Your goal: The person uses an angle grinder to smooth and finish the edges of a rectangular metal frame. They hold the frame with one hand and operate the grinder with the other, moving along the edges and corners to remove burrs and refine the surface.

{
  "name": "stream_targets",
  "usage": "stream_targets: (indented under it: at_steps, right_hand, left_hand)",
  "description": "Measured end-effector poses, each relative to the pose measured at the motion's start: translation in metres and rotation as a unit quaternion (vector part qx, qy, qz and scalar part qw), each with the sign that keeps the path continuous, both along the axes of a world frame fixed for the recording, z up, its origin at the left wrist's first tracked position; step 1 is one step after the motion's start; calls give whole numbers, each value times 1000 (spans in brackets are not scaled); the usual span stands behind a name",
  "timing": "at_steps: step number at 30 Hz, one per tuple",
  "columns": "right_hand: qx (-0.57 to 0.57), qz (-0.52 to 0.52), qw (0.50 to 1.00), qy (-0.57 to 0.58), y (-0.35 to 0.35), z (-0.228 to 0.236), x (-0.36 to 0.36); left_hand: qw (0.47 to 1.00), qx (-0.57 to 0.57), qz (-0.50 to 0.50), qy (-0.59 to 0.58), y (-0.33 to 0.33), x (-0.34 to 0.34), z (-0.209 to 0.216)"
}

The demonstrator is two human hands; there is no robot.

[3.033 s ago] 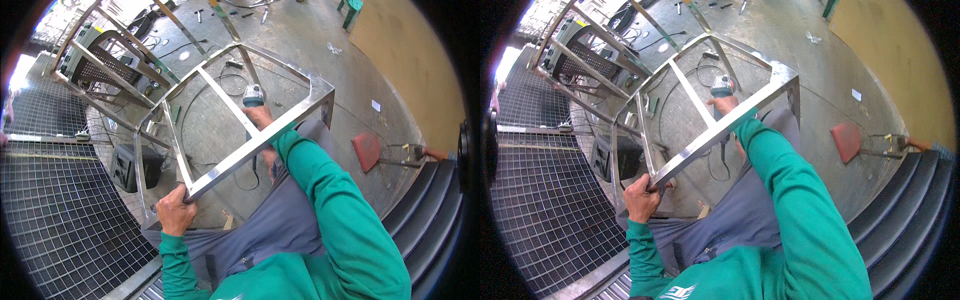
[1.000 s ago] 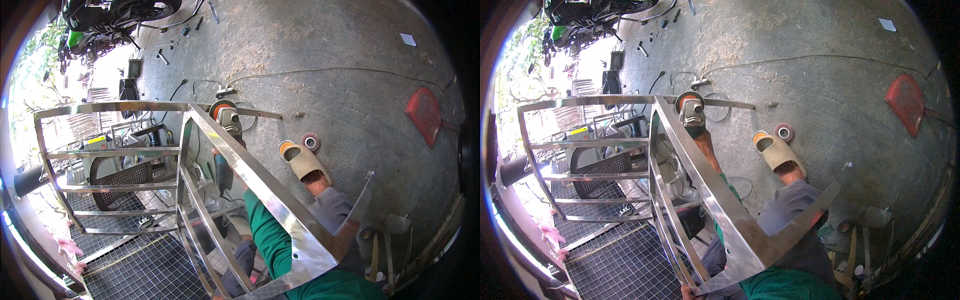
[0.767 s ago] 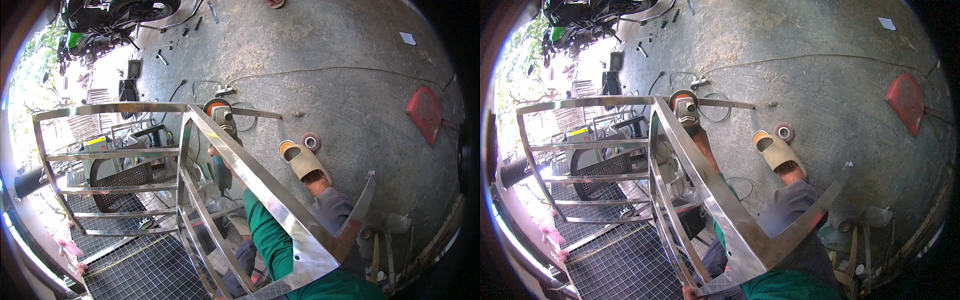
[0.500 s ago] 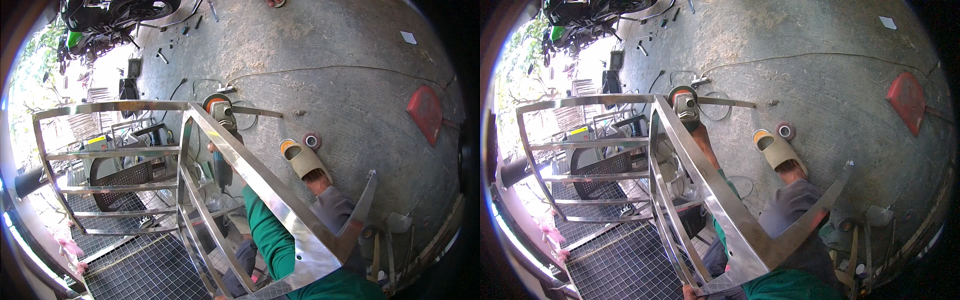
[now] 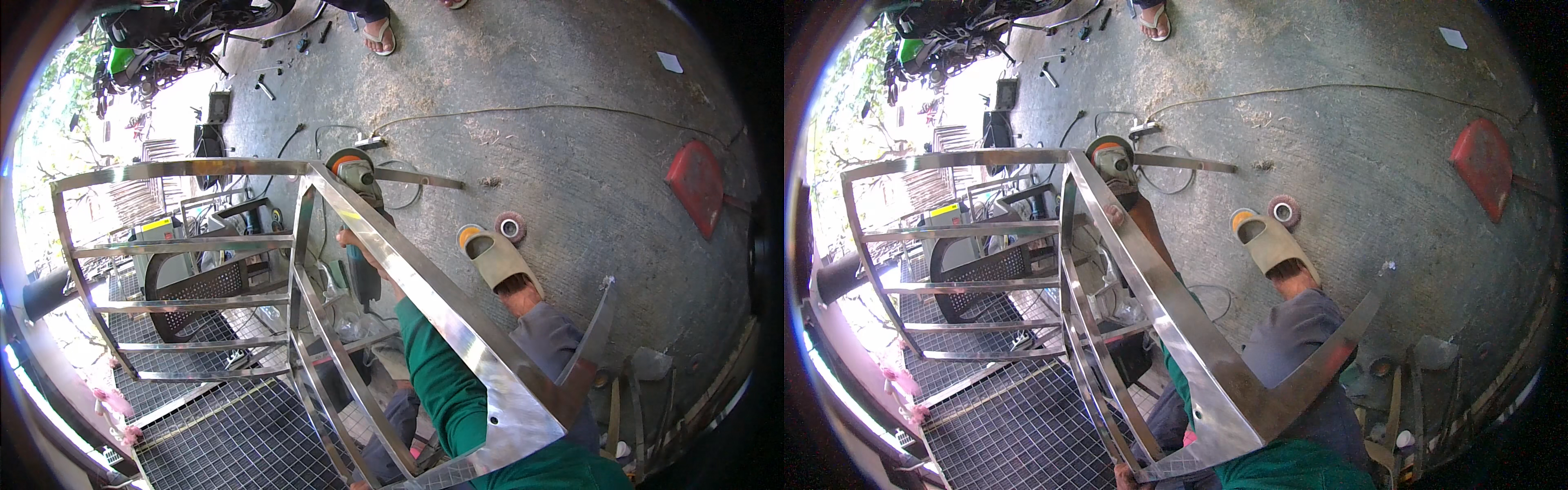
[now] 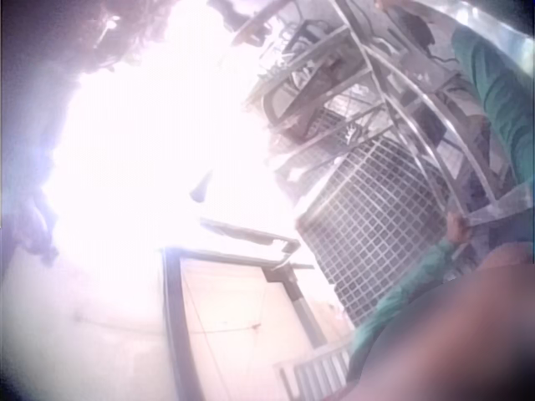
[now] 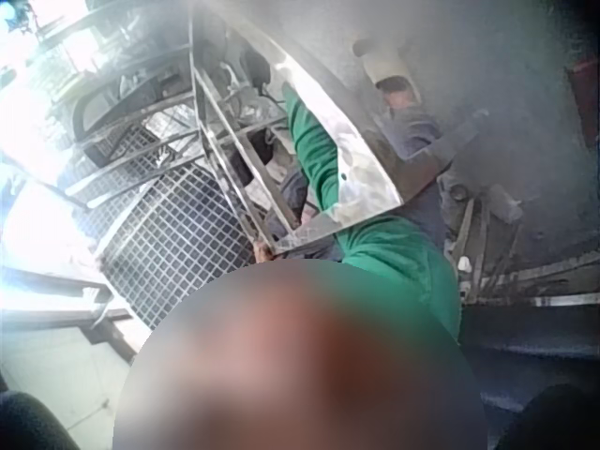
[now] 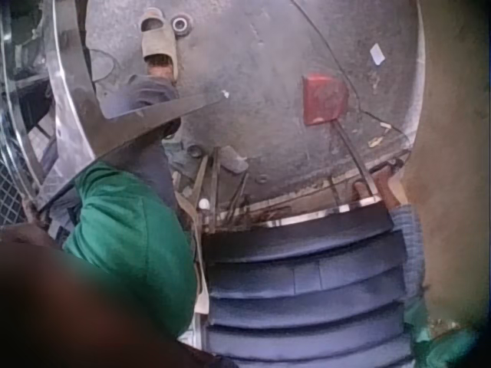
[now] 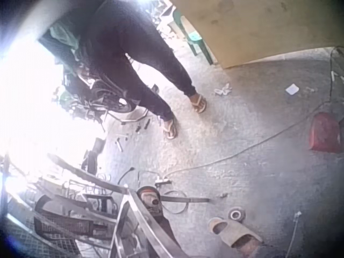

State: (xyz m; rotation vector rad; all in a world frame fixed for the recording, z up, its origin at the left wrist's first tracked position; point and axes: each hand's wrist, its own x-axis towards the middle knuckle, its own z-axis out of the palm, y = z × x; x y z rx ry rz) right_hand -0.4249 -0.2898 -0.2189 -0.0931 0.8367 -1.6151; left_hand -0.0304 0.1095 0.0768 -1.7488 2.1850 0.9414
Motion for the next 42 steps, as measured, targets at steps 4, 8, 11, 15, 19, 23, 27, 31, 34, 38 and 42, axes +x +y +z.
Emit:
stream_targets:
  at_steps: [4, 8, 11, 15, 19, 23, 27, 31, 34, 38, 42]
  right_hand:
    - [4, 9, 1000, 2, 1, 0, 1]
    - [7, 17, 1000, 3, 2, 0, 1]
    - [8, 24, 1000, 3, 3, 1, 1]
    - [6, 34, 999, 1, 3, 2, -3]
    - [7, 41, 999, 5, 2, 1, -5]
    - [40, 16, 998, 45, 1, 2, -1]
    - [29, 4, 999, 17, 1, 2, 2]
    - [10, -2, 1000, -5, 1, -2, 3]
    - [-13, -25, 1000, 4, 0, -5, 6]
    - [-33, -55, 998, 14, -1, -9, 10]
    - [-23, -51, 998, 19, -1, -8, 11]
  left_hand:
    - [994, -46, -95, -6, -15, -25, 5]
    - [989, -65, -134, -9, -24, -38, 7]
    - [981, -96, -170, -9, -25, -40, 8]
    - [983, -68, -171, -14, -25, -40, 11]
    - [983, -63, -173, -22, -23, -36, 12]
    - [983, -57, -176, -19, -22, -31, 12]
    - [989, -45, -141, -18, -22, -31, 11]
    - [992, -37, -119, -20, -22, -36, 12]
    - [987, -46, -153, 0, -25, -38, 12]
    - [989, -52, -137, -13, -26, -39, 12]
    - [988, -50, -145, -8, -27, -42, 12]
